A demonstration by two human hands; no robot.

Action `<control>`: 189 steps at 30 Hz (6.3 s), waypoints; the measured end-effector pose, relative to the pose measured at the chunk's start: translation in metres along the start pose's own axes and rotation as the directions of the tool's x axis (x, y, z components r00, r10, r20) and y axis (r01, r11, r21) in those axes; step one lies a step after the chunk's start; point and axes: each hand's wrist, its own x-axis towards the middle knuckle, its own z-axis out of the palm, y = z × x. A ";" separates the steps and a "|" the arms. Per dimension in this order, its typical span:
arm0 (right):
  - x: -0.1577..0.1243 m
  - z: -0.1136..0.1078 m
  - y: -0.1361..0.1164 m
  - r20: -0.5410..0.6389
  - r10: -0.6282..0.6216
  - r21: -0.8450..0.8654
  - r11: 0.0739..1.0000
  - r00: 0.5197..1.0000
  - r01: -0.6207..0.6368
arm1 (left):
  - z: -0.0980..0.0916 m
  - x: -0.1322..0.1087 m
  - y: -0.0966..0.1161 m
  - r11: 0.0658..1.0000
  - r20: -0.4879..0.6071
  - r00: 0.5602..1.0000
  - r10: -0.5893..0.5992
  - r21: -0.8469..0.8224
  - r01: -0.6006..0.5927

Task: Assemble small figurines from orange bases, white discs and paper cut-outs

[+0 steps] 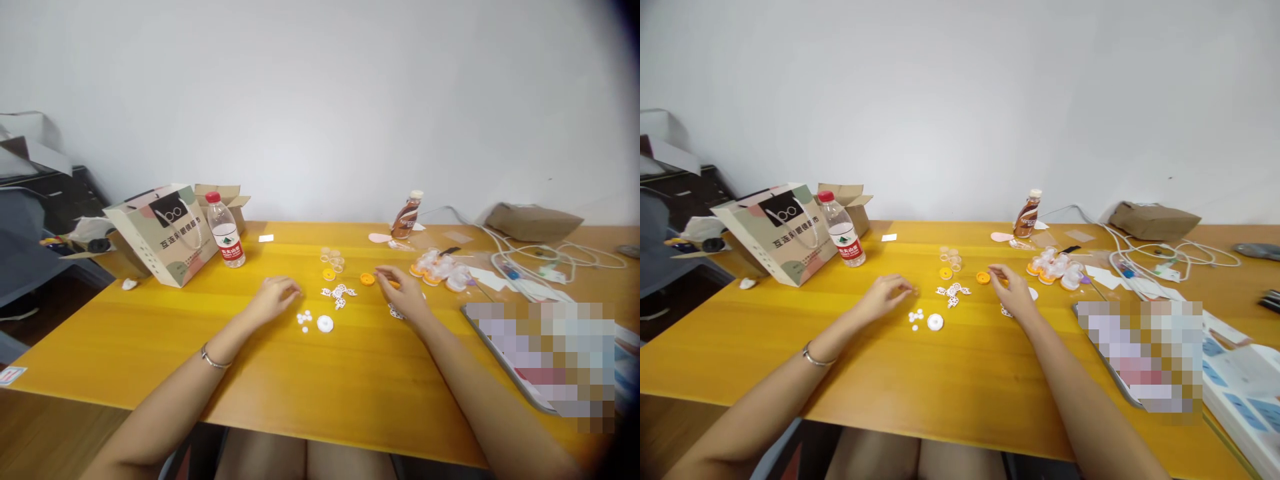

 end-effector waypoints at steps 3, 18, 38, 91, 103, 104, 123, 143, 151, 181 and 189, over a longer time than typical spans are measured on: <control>-0.004 0.002 -0.008 0.022 -0.017 -0.008 1.000 1.000 0.017 | 0.001 0.003 -0.016 0.992 0.035 0.999 -0.014 0.126 0.009; -0.019 0.007 -0.041 0.128 -0.138 0.055 0.990 0.982 0.132 | 0.012 0.007 -0.013 0.937 0.076 0.995 -0.062 0.348 0.032; -0.041 0.036 -0.063 0.574 -0.350 0.084 0.924 0.740 0.372 | 0.024 -0.007 0.042 0.957 0.100 0.954 0.284 0.035 -0.288; -0.043 0.043 -0.063 0.583 -0.349 0.151 0.934 0.733 0.324 | 0.031 -0.001 0.053 0.996 0.157 0.984 0.088 0.000 -0.089; -0.044 0.053 -0.062 0.641 -0.129 0.525 0.793 0.757 -0.309 | 0.029 -0.001 0.051 0.987 -0.024 0.987 0.157 0.034 -0.156; -0.044 0.054 -0.062 0.644 -0.112 0.535 0.773 0.757 -0.341 | 0.029 -0.001 0.051 0.987 -0.026 0.987 0.161 0.029 -0.160; -0.039 0.051 -0.052 0.596 0.146 0.516 0.683 0.790 -0.516 | -0.004 -0.001 0.003 0.953 0.353 0.920 0.168 -0.297 -0.060; -0.038 0.051 -0.051 0.607 0.148 0.494 0.699 0.781 -0.517 | 0.000 -0.006 0.015 0.955 0.342 0.907 0.246 0.073 -0.287; -0.037 0.051 -0.051 0.606 0.152 0.489 0.703 0.781 -0.516 | 0.006 -0.010 0.022 0.775 0.319 0.876 0.363 0.419 -0.473; -0.040 0.050 -0.056 0.659 0.130 0.520 0.633 0.741 -0.574 | -0.004 -0.007 0.033 0.964 0.191 0.952 0.238 -0.167 -0.208; -0.040 0.049 -0.057 0.647 0.127 0.524 0.643 0.752 -0.559 | 0.013 -0.010 0.030 0.964 0.387 0.918 0.080 -0.265 0.028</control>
